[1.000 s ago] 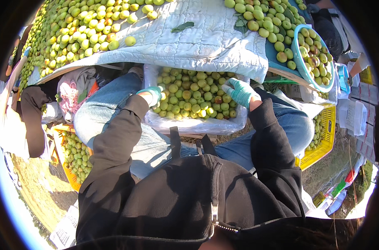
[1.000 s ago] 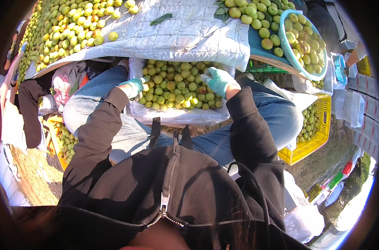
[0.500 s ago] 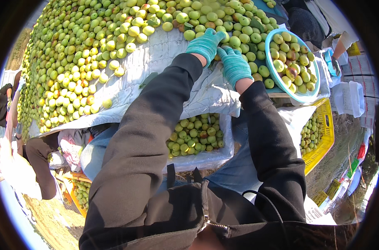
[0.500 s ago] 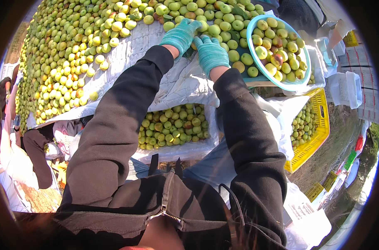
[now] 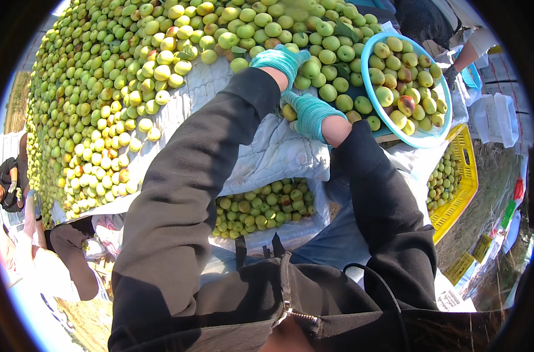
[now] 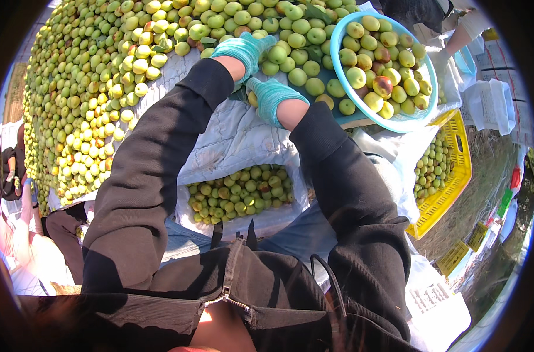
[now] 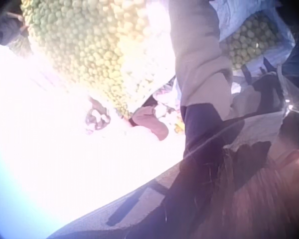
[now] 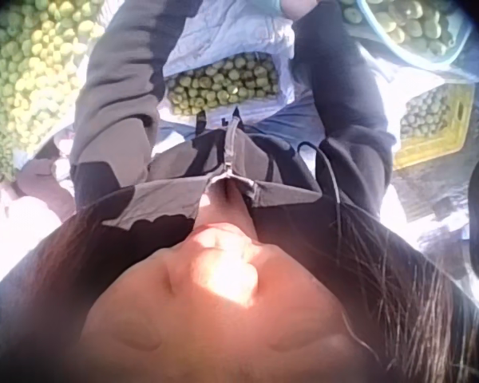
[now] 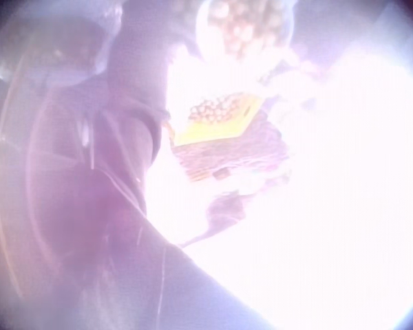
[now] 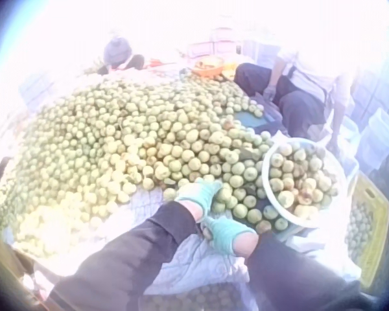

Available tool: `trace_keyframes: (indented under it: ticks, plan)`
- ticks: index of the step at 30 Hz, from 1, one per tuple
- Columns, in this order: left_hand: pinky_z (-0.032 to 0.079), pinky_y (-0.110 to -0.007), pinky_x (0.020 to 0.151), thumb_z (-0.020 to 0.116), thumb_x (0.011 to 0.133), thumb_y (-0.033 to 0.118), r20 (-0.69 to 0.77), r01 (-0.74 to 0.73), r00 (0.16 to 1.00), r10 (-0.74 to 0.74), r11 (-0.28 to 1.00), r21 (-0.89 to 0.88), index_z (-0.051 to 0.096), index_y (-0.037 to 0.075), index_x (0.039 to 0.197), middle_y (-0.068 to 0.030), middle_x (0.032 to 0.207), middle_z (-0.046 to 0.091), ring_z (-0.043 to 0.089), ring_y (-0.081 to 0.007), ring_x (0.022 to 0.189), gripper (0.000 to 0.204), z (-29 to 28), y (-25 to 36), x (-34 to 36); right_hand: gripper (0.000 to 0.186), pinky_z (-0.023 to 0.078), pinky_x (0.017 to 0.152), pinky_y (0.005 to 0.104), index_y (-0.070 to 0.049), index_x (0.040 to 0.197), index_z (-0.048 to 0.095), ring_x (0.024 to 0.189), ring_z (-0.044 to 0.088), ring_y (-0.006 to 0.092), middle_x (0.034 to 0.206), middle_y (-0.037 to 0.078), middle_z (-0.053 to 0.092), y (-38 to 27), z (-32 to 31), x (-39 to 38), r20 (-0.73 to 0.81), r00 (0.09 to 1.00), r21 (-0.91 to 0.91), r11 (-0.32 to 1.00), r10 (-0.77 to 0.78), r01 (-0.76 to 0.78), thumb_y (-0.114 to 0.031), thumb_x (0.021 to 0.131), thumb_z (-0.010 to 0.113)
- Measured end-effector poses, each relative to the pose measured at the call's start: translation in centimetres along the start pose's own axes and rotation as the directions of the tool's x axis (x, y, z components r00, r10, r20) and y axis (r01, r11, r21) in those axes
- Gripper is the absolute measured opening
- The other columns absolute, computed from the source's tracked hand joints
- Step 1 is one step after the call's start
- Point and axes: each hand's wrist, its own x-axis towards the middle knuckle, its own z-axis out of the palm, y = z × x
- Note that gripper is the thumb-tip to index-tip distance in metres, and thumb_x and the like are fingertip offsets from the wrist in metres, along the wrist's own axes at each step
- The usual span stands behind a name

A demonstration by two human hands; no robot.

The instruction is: The person sits on the ground and sorts green plums by hand, picking them from a large pile on a white tarp and placing them into a white sack. The person wears gloves and handles the plums one by one or in small handfuls.

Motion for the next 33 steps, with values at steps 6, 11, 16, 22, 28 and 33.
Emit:
trace_keyframes:
  ticks: [6, 11, 16, 22, 28, 33]
  plan:
    - [0.051, -0.043, 0.085, 0.071, 0.073, 0.02, -0.19, -0.011, 0.981, -0.049, 0.952, -0.304, 0.051, 0.015, 0.121, -0.0182, 0.118, 0.053, 0.059, -0.036, 0.101, 0.053, 3.0, -2.6, -5.4, 0.036, 0.057, 0.059, 0.0333, -0.014, 0.114, 0.055, 0.084, 0.063, 0.0214, 0.097, 0.01, 0.058, 4.1, -6.3, -1.3, -0.125, 0.93, 0.702, 0.693, 0.345, -0.163, -0.004, 0.08, 0.062]
    - [0.049, -0.039, 0.085, 0.075, 0.07, 0.02, -0.184, 0.048, 0.939, -0.29, 0.643, -0.765, 0.056, 0.007, 0.11, -0.0188, 0.11, 0.05, 0.056, -0.0341, 0.099, 0.046, 1.7, -3.2, -4.7, 0.029, 0.055, 0.076, 0.0449, -0.017, 0.114, 0.061, 0.096, 0.064, 0.0334, 0.124, 0.02, 0.046, 4.1, -3.0, 1.4, -0.356, 0.924, -0.341, 0.902, 0.136, -0.264, -0.018, 0.084, 0.061]
    - [0.053, -0.044, 0.083, 0.072, 0.073, 0.018, -0.034, 0.176, 0.983, -0.179, 0.982, -0.061, 0.059, 0.018, 0.115, -0.0217, 0.128, 0.041, 0.06, -0.0391, 0.102, 0.044, 1.1, -0.6, -2.7, 0.032, 0.056, 0.072, 0.0395, -0.015, 0.113, 0.061, 0.096, 0.064, 0.0277, 0.119, 0.017, 0.05, 2.9, -2.5, 2.1, -0.377, 0.902, -0.391, 0.847, 0.21, -0.361, -0.025, 0.083, 0.065]
    - [0.051, -0.036, 0.089, 0.073, 0.073, 0.014, -0.039, 0.151, 0.985, -0.168, 0.947, -0.284, 0.055, 0.015, 0.126, -0.0193, 0.122, 0.048, 0.059, -0.036, 0.104, 0.056, 0.5, -2.5, -3.6, 0.046, 0.05, 0.057, 0.0315, -0.011, 0.109, 0.059, 0.084, 0.06, 0.0138, 0.092, 0.004, 0.062, 3.6, -6.0, 0.2, 0.016, 0.925, 0.995, 0.089, 0.379, -0.054, -0.042, 0.078, 0.071]
    - [0.058, -0.032, 0.069, 0.065, 0.087, 0.033, 0.139, 0.181, 0.982, 0.129, -0.433, -0.883, 0.04, 0.012, 0.138, -0.0074, 0.116, 0.056, 0.062, -0.0203, 0.096, 0.061, 1.3, -5.3, -11.0, 0.038, 0.057, 0.069, 0.0347, -0.012, 0.113, 0.061, 0.093, 0.063, 0.0226, 0.093, 0.007, 0.064, 3.1, -3.7, 0.8, -0.158, 0.973, 0.883, 0.465, 0.166, 0.064, -0.034, 0.083, 0.065]
    - [0.056, -0.031, 0.059, 0.055, 0.091, 0.047, 0.104, 0.17, 0.985, 0.134, -0.764, -0.622, 0.045, 0.01, 0.131, -0.0146, 0.112, 0.055, 0.061, -0.0279, 0.089, 0.055, 2.7, -4.4, -14.0, 0.048, 0.053, 0.081, 0.0417, -0.019, 0.123, 0.056, 0.095, 0.06, 0.0302, 0.108, 0.013, 0.06, 0.6, 1.3, 1.9, -0.284, 0.956, -0.496, 0.865, -0.079, -0.076, -0.03, 0.078, 0.067]
